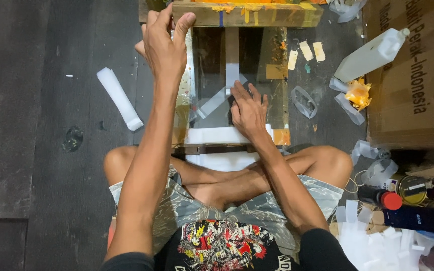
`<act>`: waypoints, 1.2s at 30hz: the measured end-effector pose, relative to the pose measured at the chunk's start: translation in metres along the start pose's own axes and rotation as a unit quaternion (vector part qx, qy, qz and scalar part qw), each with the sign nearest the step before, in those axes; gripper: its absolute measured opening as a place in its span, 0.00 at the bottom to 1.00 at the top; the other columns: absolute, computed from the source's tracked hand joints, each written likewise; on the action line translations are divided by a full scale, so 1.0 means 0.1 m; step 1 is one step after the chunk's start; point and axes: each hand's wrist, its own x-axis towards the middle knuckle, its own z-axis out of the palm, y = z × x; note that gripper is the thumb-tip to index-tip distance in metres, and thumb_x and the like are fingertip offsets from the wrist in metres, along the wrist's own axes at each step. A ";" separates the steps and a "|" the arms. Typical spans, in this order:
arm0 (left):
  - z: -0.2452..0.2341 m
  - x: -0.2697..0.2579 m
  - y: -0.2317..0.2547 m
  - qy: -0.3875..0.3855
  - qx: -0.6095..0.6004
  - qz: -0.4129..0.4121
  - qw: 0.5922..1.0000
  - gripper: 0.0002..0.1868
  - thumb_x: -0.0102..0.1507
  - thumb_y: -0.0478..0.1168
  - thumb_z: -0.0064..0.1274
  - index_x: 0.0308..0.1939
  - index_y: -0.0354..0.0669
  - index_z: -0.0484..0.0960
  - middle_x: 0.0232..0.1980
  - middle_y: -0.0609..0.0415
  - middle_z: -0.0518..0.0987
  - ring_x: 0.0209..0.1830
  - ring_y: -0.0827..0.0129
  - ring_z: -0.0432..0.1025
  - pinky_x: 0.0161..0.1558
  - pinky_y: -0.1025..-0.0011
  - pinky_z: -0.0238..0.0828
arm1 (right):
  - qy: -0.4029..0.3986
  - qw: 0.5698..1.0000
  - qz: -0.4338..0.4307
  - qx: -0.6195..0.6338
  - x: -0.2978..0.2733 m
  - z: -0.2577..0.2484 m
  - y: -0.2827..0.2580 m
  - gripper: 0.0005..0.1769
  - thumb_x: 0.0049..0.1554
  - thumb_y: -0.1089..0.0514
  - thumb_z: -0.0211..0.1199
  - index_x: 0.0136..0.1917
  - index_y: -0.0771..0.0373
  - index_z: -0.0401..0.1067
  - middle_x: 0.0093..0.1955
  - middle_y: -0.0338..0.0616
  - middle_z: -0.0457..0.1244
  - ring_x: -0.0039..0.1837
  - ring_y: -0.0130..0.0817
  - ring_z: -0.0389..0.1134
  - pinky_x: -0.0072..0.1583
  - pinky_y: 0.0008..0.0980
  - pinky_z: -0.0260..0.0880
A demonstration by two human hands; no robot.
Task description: The person sits cross-legged on the floor and uses a squeegee to spread orange ink across a screen printing frame. They repeatedly place white foam strips under the frame, pull them through the ink, and set them aside.
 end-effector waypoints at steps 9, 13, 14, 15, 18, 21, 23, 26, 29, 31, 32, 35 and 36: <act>0.04 -0.55 -0.29 -0.039 0.024 -0.025 0.999 0.34 0.63 0.75 0.38 0.43 0.55 0.84 0.35 0.64 0.66 0.37 0.68 0.61 0.46 0.62 0.48 | 0.188 0.966 -0.144 0.102 -0.41 -0.53 -0.28 0.20 0.55 0.71 0.55 0.57 0.63 0.80 0.59 0.44 0.72 0.58 0.41 0.73 0.54 0.39 0.64; 0.07 -0.98 -0.55 -0.057 0.078 -0.007 0.995 0.36 0.63 0.76 0.35 0.59 0.63 0.84 0.37 0.64 0.68 0.39 0.67 0.63 0.44 0.62 0.48 | 0.208 0.961 -0.148 0.103 -0.46 -0.51 -0.27 0.21 0.55 0.72 0.55 0.57 0.62 0.80 0.60 0.44 0.72 0.54 0.40 0.73 0.48 0.39 0.62; 0.02 -1.05 -0.53 -0.090 0.046 -0.023 0.995 0.30 0.64 0.67 0.49 0.60 0.55 0.83 0.38 0.60 0.70 0.42 0.61 0.66 0.49 0.53 0.49 | 0.203 0.964 -0.118 0.122 -0.47 -0.47 -0.25 0.19 0.58 0.67 0.55 0.58 0.57 0.81 0.59 0.40 0.72 0.56 0.38 0.73 0.51 0.36 0.64; -0.03 -1.12 -0.51 -0.122 0.014 -0.039 0.992 0.27 0.64 0.57 0.63 0.61 0.46 0.81 0.39 0.57 0.72 0.44 0.55 0.70 0.53 0.44 0.51 | 0.198 0.966 -0.088 0.141 -0.48 -0.43 -0.22 0.18 0.60 0.62 0.56 0.58 0.52 0.81 0.59 0.37 0.72 0.58 0.35 0.73 0.54 0.32 0.65; -0.04 -1.20 -0.57 -0.141 0.039 -0.035 0.989 0.27 0.62 0.57 0.65 0.60 0.49 0.82 0.39 0.58 0.75 0.45 0.56 0.71 0.50 0.50 0.52 | 0.204 0.966 -0.090 0.129 -0.46 -0.40 -0.20 0.17 0.59 0.63 0.58 0.58 0.51 0.81 0.59 0.35 0.72 0.58 0.34 0.72 0.54 0.31 0.65; -0.01 -1.27 -0.67 -0.161 0.055 -0.033 0.985 0.24 0.62 0.56 0.65 0.58 0.50 0.82 0.39 0.60 0.76 0.43 0.58 0.71 0.47 0.54 0.53 | 0.202 0.967 -0.083 0.134 -0.46 -0.41 -0.22 0.18 0.59 0.63 0.59 0.58 0.51 0.81 0.59 0.36 0.72 0.58 0.34 0.72 0.54 0.32 0.65; 0.05 -1.33 -0.77 -0.169 0.063 -0.035 0.983 0.25 0.62 0.57 0.65 0.58 0.52 0.82 0.39 0.59 0.76 0.44 0.57 0.71 0.48 0.53 0.55 | 0.206 0.966 -0.082 0.134 -0.46 -0.39 -0.22 0.18 0.58 0.64 0.59 0.58 0.51 0.81 0.59 0.35 0.72 0.58 0.34 0.72 0.54 0.31 0.65; 0.12 -1.40 -0.88 -0.178 0.073 -0.046 0.980 0.24 0.62 0.58 0.63 0.58 0.55 0.82 0.40 0.59 0.74 0.45 0.58 0.69 0.49 0.54 0.56 | 0.213 0.964 -0.078 0.139 -0.46 -0.39 -0.25 0.18 0.58 0.65 0.59 0.58 0.51 0.81 0.59 0.35 0.73 0.58 0.33 0.72 0.55 0.30 0.65; 0.14 -1.43 -0.95 -0.196 0.078 -0.056 0.976 0.24 0.64 0.59 0.62 0.58 0.54 0.81 0.43 0.59 0.72 0.46 0.59 0.68 0.51 0.55 0.57 | 0.232 0.955 -0.093 0.162 -0.40 -0.30 -0.12 0.19 0.57 0.67 0.60 0.58 0.53 0.82 0.58 0.39 0.73 0.58 0.37 0.73 0.56 0.34 0.68; 0.19 -1.35 -0.96 -0.208 0.080 -0.052 0.973 0.25 0.65 0.59 0.61 0.60 0.52 0.80 0.45 0.58 0.72 0.47 0.57 0.67 0.52 0.55 0.58 | 0.255 0.944 -0.115 0.176 -0.28 -0.31 0.03 0.20 0.57 0.69 0.60 0.58 0.55 0.82 0.57 0.43 0.73 0.58 0.42 0.73 0.57 0.37 0.70; 0.23 -1.28 -0.94 -0.234 0.065 -0.083 0.966 0.29 0.64 0.58 0.63 0.63 0.48 0.78 0.49 0.53 0.72 0.51 0.51 0.68 0.53 0.51 0.59 | 0.314 0.932 -0.070 0.165 -0.21 -0.37 0.12 0.20 0.58 0.68 0.61 0.61 0.56 0.80 0.58 0.44 0.72 0.60 0.43 0.71 0.61 0.38 0.68; 0.63 -1.03 -0.98 -0.236 0.065 -0.125 0.961 0.37 0.66 0.64 0.54 0.67 0.39 0.73 0.56 0.44 0.71 0.58 0.43 0.67 0.56 0.46 0.60 | 0.336 0.922 0.065 0.182 0.00 -0.44 0.36 0.27 0.59 0.61 0.66 0.71 0.60 0.69 0.64 0.53 0.64 0.67 0.54 0.63 0.69 0.51 0.58; 0.82 -0.92 -1.01 -0.222 0.084 -0.144 0.961 0.42 0.69 0.70 0.44 0.67 0.34 0.70 0.58 0.40 0.70 0.61 0.41 0.66 0.58 0.44 0.61 | 0.288 0.920 0.163 0.209 0.08 -0.44 0.44 0.38 0.59 0.56 0.70 0.77 0.65 0.59 0.69 0.61 0.58 0.71 0.65 0.57 0.72 0.63 0.51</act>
